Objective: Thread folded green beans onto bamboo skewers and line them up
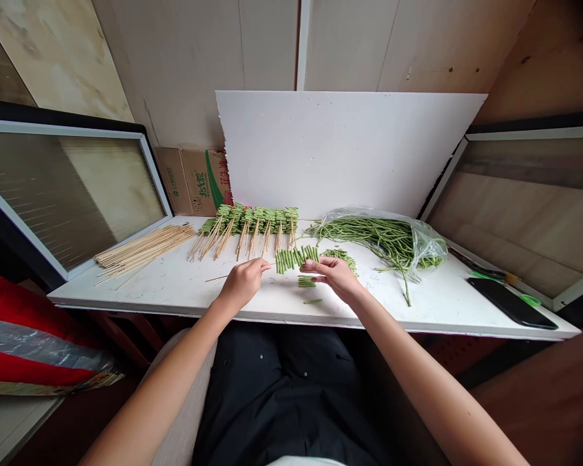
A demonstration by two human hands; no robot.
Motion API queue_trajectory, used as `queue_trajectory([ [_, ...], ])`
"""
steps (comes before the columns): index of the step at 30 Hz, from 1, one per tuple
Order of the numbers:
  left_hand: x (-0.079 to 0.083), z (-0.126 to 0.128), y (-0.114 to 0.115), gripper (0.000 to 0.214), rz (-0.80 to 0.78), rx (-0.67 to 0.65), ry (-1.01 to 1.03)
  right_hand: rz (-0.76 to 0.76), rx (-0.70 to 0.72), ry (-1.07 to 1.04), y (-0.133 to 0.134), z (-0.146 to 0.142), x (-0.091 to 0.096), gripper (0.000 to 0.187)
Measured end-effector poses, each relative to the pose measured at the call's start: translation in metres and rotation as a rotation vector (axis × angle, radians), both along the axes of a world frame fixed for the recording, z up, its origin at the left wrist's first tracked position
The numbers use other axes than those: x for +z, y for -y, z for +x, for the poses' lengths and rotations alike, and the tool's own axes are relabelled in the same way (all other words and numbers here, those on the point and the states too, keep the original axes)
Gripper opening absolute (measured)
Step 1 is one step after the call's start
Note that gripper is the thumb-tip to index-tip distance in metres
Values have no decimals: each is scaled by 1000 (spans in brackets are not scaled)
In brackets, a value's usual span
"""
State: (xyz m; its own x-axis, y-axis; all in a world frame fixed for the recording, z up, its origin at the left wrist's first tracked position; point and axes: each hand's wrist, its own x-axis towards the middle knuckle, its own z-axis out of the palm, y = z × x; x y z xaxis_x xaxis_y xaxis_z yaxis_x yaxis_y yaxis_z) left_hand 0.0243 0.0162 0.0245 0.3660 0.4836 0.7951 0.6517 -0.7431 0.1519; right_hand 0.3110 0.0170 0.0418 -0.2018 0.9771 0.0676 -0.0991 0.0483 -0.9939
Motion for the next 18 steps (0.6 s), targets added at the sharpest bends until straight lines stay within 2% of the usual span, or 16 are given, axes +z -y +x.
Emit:
queue_trajectory([
  [7,-5,0,0,30,47,23,-48,-36,-91,22,1,-8,-4,43],
  [12,-8,0,-1,30,78,28,-41,-53,-90,2,4,-10,-1,45],
  [15,-8,-3,-4,28,-6,17,-20,-65,-81,23,7,-11,1,45],
  [18,-8,-13,-12,22,-216,0,-7,-81,-43,91,6,-9,-1,45],
])
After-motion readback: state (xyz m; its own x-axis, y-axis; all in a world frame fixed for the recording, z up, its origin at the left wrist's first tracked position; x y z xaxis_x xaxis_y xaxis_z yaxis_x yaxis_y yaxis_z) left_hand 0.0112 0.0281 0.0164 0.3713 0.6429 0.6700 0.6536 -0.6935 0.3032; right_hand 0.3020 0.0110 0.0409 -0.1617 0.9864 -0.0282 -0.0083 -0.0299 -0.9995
